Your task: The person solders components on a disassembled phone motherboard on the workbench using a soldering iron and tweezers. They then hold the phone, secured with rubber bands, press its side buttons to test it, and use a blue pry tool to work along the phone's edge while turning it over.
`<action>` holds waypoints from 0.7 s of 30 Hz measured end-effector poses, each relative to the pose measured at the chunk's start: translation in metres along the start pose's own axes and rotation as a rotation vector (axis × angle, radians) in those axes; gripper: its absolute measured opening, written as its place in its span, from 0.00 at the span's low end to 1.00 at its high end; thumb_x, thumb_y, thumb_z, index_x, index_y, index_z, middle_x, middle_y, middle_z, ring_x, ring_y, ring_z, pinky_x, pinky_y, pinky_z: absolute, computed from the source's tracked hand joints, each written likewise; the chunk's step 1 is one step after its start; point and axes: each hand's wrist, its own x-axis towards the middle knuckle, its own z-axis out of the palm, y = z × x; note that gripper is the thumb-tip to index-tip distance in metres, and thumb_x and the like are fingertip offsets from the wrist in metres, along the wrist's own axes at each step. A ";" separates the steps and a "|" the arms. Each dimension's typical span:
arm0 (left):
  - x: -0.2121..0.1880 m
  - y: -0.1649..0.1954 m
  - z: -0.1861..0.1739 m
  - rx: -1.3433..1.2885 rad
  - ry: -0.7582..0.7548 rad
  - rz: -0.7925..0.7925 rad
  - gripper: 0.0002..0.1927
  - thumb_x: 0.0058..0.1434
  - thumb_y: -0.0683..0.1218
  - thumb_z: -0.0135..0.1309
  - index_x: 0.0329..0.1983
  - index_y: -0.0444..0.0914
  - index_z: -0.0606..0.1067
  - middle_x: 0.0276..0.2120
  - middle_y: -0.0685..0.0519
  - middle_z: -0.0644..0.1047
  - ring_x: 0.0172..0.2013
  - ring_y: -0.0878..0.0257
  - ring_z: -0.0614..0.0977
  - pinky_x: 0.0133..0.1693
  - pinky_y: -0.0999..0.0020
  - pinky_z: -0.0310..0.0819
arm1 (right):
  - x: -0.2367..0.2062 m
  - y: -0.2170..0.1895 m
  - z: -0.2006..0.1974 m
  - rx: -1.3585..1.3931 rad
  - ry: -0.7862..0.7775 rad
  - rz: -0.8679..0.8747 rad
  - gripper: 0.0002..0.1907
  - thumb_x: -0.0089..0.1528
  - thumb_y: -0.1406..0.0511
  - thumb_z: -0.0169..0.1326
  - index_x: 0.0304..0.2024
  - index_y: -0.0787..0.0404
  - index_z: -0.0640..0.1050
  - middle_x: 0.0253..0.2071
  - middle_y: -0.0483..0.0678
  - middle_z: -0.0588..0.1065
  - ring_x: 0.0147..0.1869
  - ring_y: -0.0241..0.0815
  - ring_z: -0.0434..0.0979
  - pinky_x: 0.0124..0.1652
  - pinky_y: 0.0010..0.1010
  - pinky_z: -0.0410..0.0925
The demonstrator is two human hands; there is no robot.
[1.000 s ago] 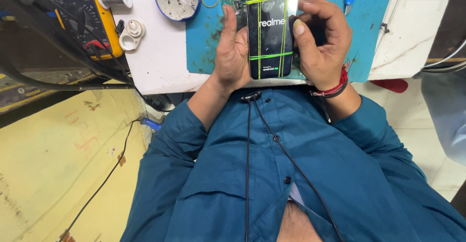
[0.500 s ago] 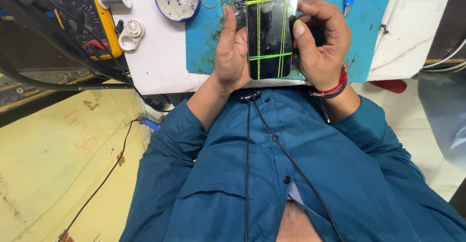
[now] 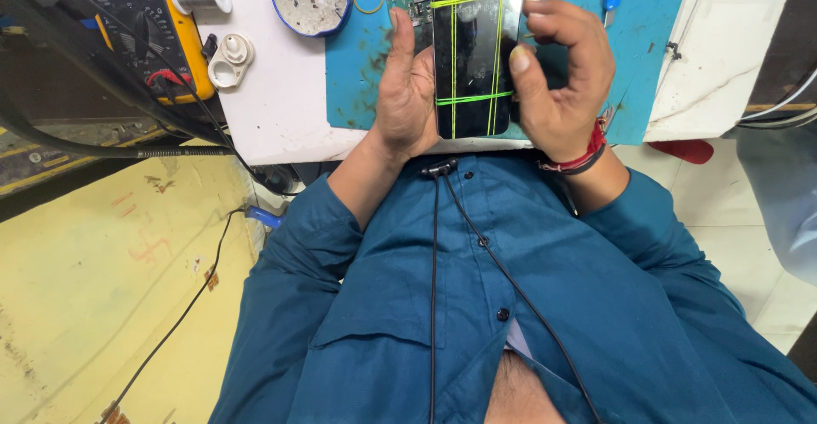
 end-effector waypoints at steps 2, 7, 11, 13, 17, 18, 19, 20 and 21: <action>0.000 0.001 0.002 0.011 -0.005 -0.001 0.48 0.73 0.74 0.30 0.67 0.27 0.70 0.58 0.40 0.77 0.57 0.56 0.81 0.63 0.62 0.74 | 0.001 -0.001 -0.001 -0.111 -0.012 -0.065 0.15 0.71 0.64 0.60 0.56 0.65 0.74 0.64 0.54 0.75 0.57 0.48 0.77 0.54 0.36 0.72; -0.002 0.002 0.006 0.046 -0.052 0.002 0.48 0.71 0.75 0.29 0.66 0.29 0.71 0.60 0.40 0.77 0.57 0.53 0.81 0.63 0.59 0.75 | 0.003 -0.003 -0.001 -0.180 -0.070 -0.148 0.19 0.71 0.56 0.59 0.55 0.64 0.76 0.68 0.60 0.70 0.66 0.57 0.72 0.56 0.38 0.71; -0.003 0.002 0.003 0.047 -0.067 0.008 0.47 0.74 0.75 0.29 0.64 0.29 0.71 0.56 0.39 0.78 0.56 0.54 0.81 0.63 0.60 0.75 | 0.003 -0.002 -0.001 -0.291 -0.118 -0.205 0.26 0.70 0.49 0.58 0.60 0.61 0.77 0.73 0.62 0.64 0.78 0.63 0.63 0.70 0.50 0.61; -0.002 0.000 0.000 0.022 -0.012 0.010 0.47 0.74 0.74 0.29 0.64 0.28 0.71 0.57 0.40 0.78 0.57 0.55 0.81 0.63 0.61 0.74 | 0.003 0.000 0.000 -0.298 -0.158 -0.212 0.29 0.70 0.46 0.57 0.62 0.60 0.78 0.75 0.64 0.60 0.81 0.65 0.58 0.73 0.52 0.57; -0.001 -0.001 -0.002 0.017 -0.014 0.008 0.48 0.75 0.75 0.28 0.66 0.27 0.69 0.57 0.41 0.77 0.57 0.56 0.81 0.63 0.62 0.74 | 0.001 0.004 0.003 -0.357 -0.196 -0.196 0.35 0.70 0.42 0.53 0.67 0.57 0.77 0.79 0.63 0.52 0.82 0.64 0.49 0.76 0.53 0.52; -0.002 -0.001 -0.002 0.038 -0.009 0.008 0.48 0.74 0.75 0.27 0.67 0.27 0.69 0.58 0.41 0.77 0.57 0.55 0.81 0.63 0.61 0.74 | 0.001 0.005 0.003 -0.351 -0.185 -0.188 0.36 0.69 0.41 0.52 0.68 0.58 0.76 0.79 0.62 0.52 0.82 0.65 0.49 0.76 0.53 0.51; -0.002 0.000 -0.001 0.058 -0.005 0.008 0.49 0.74 0.75 0.26 0.67 0.28 0.68 0.58 0.41 0.77 0.57 0.54 0.81 0.63 0.60 0.75 | 0.000 0.006 0.004 -0.344 -0.175 -0.181 0.37 0.69 0.40 0.52 0.68 0.58 0.75 0.79 0.62 0.51 0.82 0.65 0.48 0.76 0.54 0.50; -0.001 0.000 0.000 0.070 -0.034 0.005 0.49 0.73 0.75 0.25 0.69 0.29 0.68 0.58 0.41 0.77 0.57 0.53 0.81 0.63 0.58 0.75 | -0.001 0.007 0.003 -0.336 -0.159 -0.187 0.38 0.69 0.40 0.51 0.69 0.58 0.74 0.79 0.62 0.50 0.82 0.65 0.48 0.76 0.54 0.51; 0.000 0.000 0.002 0.082 -0.064 0.003 0.50 0.72 0.76 0.24 0.70 0.30 0.67 0.58 0.41 0.77 0.58 0.52 0.81 0.63 0.57 0.76 | -0.002 0.008 0.002 -0.327 -0.143 -0.194 0.38 0.70 0.39 0.50 0.70 0.58 0.72 0.80 0.61 0.50 0.82 0.65 0.48 0.76 0.53 0.51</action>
